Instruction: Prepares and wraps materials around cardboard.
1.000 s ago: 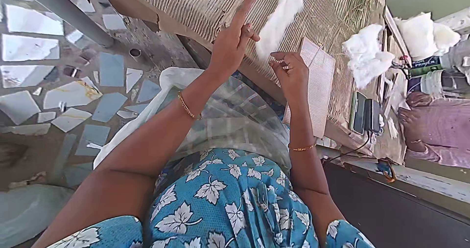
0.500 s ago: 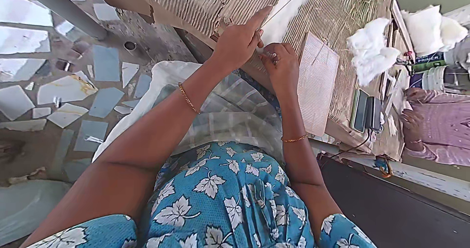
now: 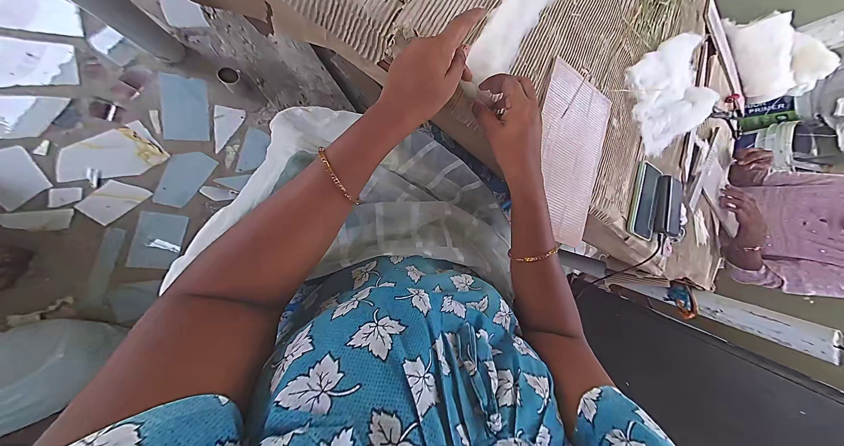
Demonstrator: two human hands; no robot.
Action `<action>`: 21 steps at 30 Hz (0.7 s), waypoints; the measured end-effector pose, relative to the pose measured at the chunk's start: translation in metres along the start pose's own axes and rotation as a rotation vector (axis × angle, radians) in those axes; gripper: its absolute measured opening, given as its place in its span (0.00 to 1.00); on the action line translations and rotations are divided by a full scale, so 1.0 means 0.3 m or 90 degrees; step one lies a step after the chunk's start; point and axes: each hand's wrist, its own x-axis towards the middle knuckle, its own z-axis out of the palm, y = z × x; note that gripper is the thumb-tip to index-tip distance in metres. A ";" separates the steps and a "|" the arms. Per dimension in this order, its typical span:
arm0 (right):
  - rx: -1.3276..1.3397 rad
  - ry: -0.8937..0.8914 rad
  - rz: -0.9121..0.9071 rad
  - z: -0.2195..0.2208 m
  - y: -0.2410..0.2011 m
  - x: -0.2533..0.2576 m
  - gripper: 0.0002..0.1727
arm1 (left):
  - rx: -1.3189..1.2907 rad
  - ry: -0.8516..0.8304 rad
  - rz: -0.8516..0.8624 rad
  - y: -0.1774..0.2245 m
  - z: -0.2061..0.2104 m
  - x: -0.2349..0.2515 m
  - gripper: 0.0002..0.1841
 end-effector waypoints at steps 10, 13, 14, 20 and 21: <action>-0.069 0.005 -0.013 0.014 -0.026 0.004 0.10 | 0.166 -0.007 0.019 0.012 0.010 -0.017 0.26; -0.042 -0.006 -0.004 -0.014 -0.008 -0.027 0.09 | 0.169 -0.016 0.010 0.020 0.010 -0.014 0.26; -0.016 -0.011 -0.001 -0.024 0.003 -0.039 0.08 | 0.165 -0.017 0.006 0.022 0.008 -0.013 0.26; 0.279 -0.038 0.114 -0.122 0.093 -0.096 0.08 | 0.132 -0.013 0.000 0.026 0.003 -0.016 0.26; 0.338 -0.034 0.137 -0.138 0.109 -0.103 0.07 | 0.126 -0.008 0.004 0.024 0.003 -0.017 0.27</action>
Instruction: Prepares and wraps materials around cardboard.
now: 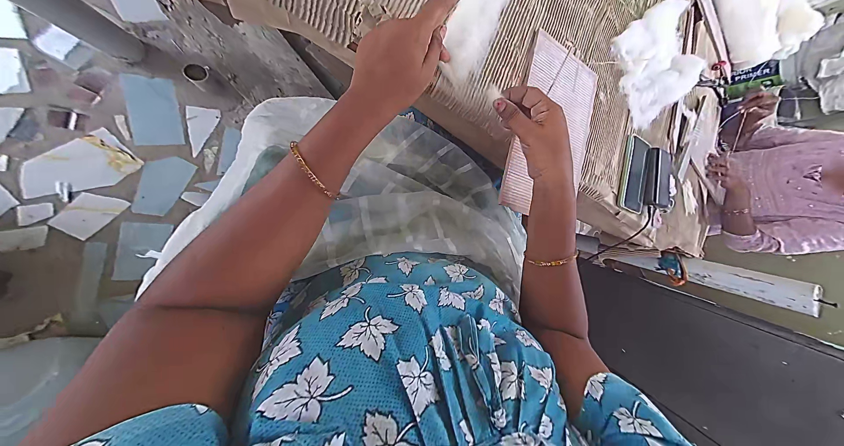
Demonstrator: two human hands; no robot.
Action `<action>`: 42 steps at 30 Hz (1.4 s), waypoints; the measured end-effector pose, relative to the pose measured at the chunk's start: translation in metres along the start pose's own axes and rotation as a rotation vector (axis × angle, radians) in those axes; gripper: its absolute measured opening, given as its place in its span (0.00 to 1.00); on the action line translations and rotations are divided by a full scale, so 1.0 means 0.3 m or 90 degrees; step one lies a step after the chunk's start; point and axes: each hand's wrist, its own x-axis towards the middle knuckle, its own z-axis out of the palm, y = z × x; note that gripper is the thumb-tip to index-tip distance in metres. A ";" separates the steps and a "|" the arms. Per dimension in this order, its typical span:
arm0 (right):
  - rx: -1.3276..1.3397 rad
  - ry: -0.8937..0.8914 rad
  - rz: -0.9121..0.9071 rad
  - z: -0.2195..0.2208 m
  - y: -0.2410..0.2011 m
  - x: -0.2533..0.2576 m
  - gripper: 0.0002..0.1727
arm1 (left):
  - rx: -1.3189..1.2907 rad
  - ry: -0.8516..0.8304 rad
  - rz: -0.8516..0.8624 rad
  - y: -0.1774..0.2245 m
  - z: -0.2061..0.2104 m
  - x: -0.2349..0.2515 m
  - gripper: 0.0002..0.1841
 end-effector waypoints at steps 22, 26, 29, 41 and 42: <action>-0.317 0.014 0.078 -0.356 0.085 -0.162 0.13 | -0.036 -0.191 0.191 0.365 0.316 0.016 0.15; -0.302 0.000 0.082 -0.360 0.119 -0.147 0.14 | -0.027 -0.233 0.132 0.391 0.353 0.024 0.13; -0.295 0.001 0.078 -0.361 0.133 -0.146 0.14 | -0.026 -0.218 0.117 0.392 0.375 0.020 0.11; -0.071 0.038 0.084 -0.375 0.194 -0.157 0.11 | -0.113 -0.134 0.038 0.380 0.413 0.019 0.12; -0.070 0.043 0.085 -0.369 0.193 -0.156 0.11 | -0.107 -0.132 0.036 0.383 0.416 0.017 0.12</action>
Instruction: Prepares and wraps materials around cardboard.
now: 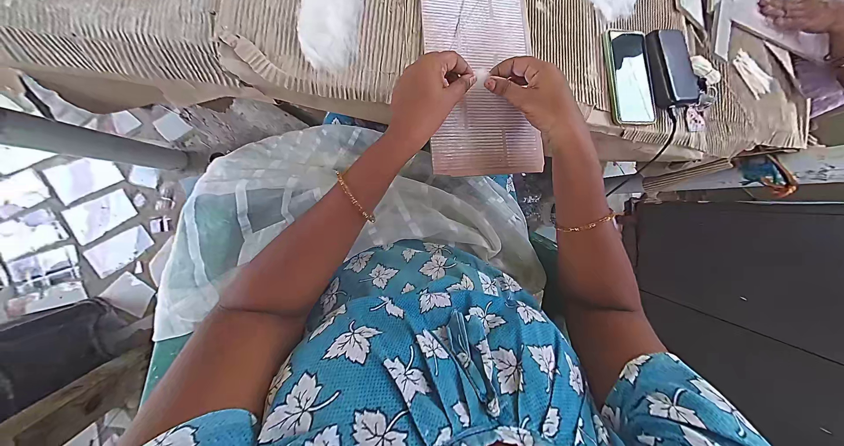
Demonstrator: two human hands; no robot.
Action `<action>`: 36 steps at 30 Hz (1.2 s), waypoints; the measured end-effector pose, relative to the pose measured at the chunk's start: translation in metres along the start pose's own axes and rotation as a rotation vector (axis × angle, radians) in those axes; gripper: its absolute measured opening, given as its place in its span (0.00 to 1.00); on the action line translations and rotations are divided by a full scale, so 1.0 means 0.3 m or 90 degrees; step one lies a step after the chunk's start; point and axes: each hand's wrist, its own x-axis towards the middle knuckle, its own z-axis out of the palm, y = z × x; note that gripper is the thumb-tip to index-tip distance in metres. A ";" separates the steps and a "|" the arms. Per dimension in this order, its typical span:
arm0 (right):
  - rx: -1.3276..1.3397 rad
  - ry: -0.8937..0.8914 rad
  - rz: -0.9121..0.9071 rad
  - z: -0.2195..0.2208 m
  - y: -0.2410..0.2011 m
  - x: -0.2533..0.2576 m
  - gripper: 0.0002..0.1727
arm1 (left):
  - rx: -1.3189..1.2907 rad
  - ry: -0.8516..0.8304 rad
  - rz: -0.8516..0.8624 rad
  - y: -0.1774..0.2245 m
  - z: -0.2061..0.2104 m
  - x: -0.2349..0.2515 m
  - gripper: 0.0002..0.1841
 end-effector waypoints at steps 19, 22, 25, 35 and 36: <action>-0.102 -0.032 0.061 -0.055 0.021 0.003 0.14 | 0.092 -0.028 0.026 -0.008 0.001 -0.002 0.13; -0.103 -0.033 0.068 -0.054 0.015 0.000 0.13 | 0.095 -0.028 0.045 -0.010 0.000 -0.011 0.16; -0.096 -0.031 0.068 -0.047 0.012 -0.001 0.13 | 0.155 -0.020 0.071 0.012 0.012 -0.027 0.22; -0.096 -0.043 0.069 -0.050 0.014 -0.001 0.12 | 0.240 0.014 0.123 0.049 0.082 -0.022 0.12; -0.098 -0.045 0.071 -0.051 0.015 0.000 0.12 | 0.235 0.013 0.118 0.049 0.081 -0.021 0.12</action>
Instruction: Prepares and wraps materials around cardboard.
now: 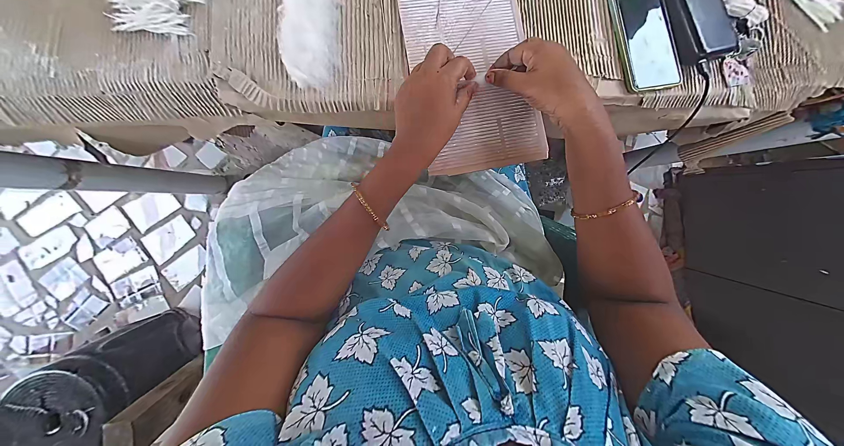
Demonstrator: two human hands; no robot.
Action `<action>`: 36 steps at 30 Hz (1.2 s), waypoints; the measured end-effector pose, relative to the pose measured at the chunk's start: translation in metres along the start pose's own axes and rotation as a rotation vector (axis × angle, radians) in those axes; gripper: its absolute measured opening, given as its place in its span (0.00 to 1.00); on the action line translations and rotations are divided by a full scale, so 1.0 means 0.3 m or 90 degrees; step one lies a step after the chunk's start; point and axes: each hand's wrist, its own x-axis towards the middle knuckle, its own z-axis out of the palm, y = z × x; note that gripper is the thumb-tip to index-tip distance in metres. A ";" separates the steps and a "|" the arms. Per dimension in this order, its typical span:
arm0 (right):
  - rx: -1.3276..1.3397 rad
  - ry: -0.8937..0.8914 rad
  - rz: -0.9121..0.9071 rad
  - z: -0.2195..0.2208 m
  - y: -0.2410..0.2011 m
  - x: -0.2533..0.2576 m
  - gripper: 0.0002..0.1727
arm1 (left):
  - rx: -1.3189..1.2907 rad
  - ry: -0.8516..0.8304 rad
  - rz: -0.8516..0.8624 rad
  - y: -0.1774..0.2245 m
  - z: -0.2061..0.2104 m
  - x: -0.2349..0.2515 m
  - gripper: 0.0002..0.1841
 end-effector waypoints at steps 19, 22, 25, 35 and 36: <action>-0.029 0.001 0.003 -0.017 0.016 0.002 0.10 | -0.037 -0.087 -0.025 -0.016 -0.051 0.005 0.22; -0.011 0.003 0.008 -0.022 0.017 -0.005 0.11 | -0.067 -0.090 -0.030 -0.040 -0.076 -0.005 0.21; 0.004 0.001 0.013 -0.029 0.016 -0.011 0.12 | -0.075 -0.077 -0.043 -0.058 -0.083 -0.016 0.18; -0.040 0.122 -0.149 0.027 0.009 0.006 0.11 | -0.046 -0.038 -0.063 -0.035 -0.051 0.005 0.12; -0.057 0.126 -0.176 0.036 0.009 0.010 0.11 | -0.043 -0.036 -0.064 -0.035 -0.048 0.006 0.12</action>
